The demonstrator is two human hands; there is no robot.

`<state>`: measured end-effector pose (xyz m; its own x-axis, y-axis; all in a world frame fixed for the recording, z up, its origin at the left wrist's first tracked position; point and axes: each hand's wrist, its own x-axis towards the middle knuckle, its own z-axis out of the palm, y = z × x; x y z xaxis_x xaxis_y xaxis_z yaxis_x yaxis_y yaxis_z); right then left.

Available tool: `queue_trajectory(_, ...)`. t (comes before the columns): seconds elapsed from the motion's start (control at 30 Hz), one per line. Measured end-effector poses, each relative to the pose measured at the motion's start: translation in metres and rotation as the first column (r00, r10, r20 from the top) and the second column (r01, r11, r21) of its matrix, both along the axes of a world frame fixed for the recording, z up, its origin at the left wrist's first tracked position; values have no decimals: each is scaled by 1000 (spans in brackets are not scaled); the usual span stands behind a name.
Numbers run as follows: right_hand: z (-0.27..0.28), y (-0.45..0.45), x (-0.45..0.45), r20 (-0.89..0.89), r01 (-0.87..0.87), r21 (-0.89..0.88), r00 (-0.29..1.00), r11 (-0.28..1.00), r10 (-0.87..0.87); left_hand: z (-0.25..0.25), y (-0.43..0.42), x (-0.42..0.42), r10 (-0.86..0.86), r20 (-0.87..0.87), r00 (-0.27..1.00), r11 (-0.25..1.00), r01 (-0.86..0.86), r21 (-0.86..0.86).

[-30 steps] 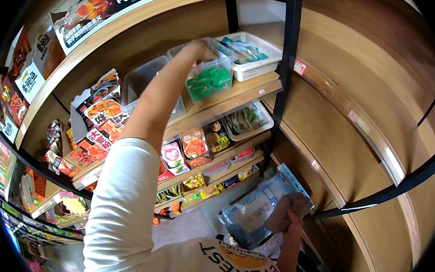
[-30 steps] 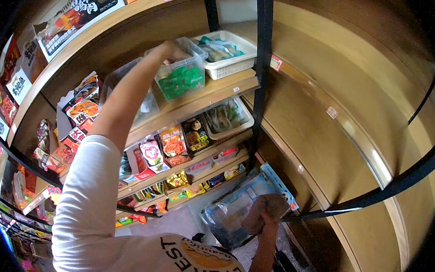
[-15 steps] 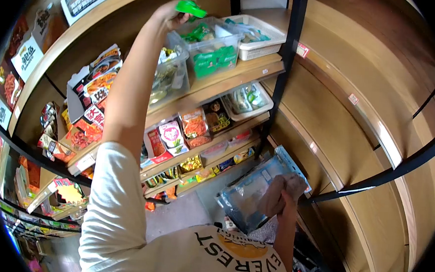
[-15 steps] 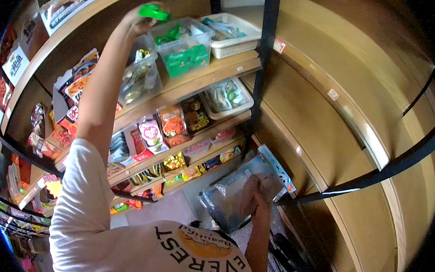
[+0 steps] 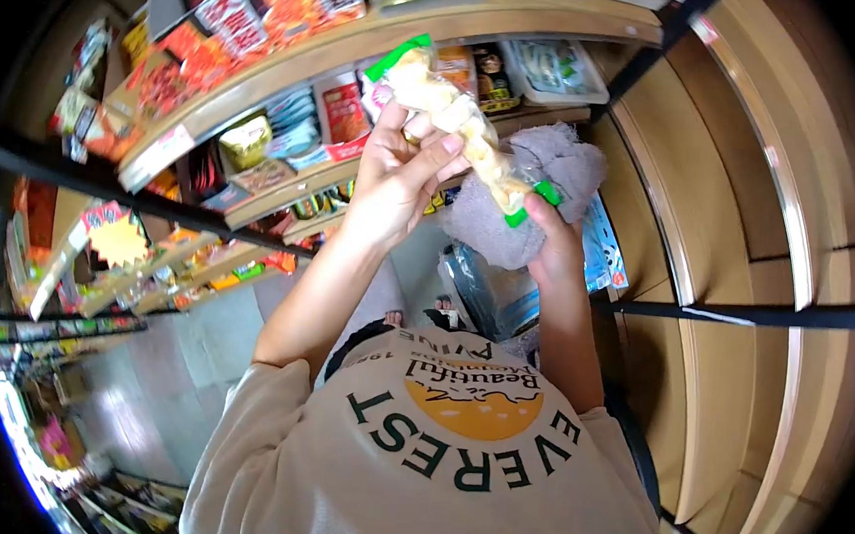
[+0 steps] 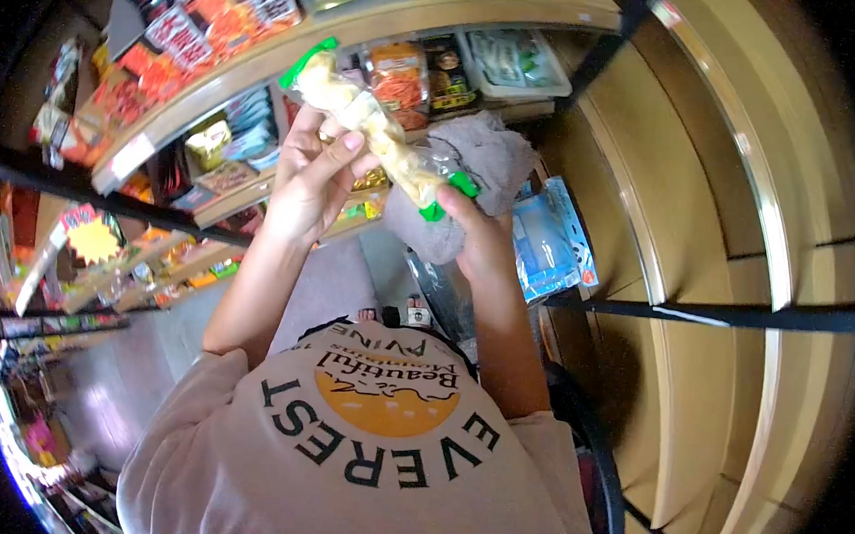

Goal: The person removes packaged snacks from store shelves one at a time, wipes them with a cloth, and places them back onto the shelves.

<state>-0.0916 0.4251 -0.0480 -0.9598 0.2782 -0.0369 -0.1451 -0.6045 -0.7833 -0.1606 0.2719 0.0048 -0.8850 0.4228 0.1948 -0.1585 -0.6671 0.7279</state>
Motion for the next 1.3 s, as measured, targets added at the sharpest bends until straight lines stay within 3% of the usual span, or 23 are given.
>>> queue_trajectory(0.17, -2, -19, -7, 22, -88, -68, 996, 994, 90, -9, -37, 4, 118, -6, 993, 993, -118, -15)
queue_trajectory(0.27, 11, -29, -6, -15, -86, 101, 996, 991, 88, -9, -54, 5, 176, 67, 982, 984, -178, 26)
queue_trajectory(0.53, 42, -39, -1, 29, -161, 191, 987, 968, 158, -8, -71, 11, 193, 27, 981, 976, -195, 94)
queue_trajectory(0.63, 36, -43, 2, 14, -84, 243, 996, 967, 83, -11, -73, 11, 193, 34, 981, 978, -195, 72)
queue_trajectory(0.83, 26, -47, 3, 16, -78, 114, 997, 990, 76, -4, -71, 18, 273, -64, 960, 962, -274, -4)
queue_trajectory(0.97, 17, -43, 2, 5, -26, 137, 1000, 990, 26, -7, -67, 24, 320, -250, 914, 942, -335, -18)
queue_trajectory(1.03, 11, -38, 1, 37, -56, 63, 998, 996, 54, -2, -66, 28, 319, -301, 899, 942, -336, -5)
queue_trajectory(1.3, 7, -43, 0, 74, -5, 101, 997, 995, -3, 1, -63, 37, 382, -426, 820, 897, -440, -41)
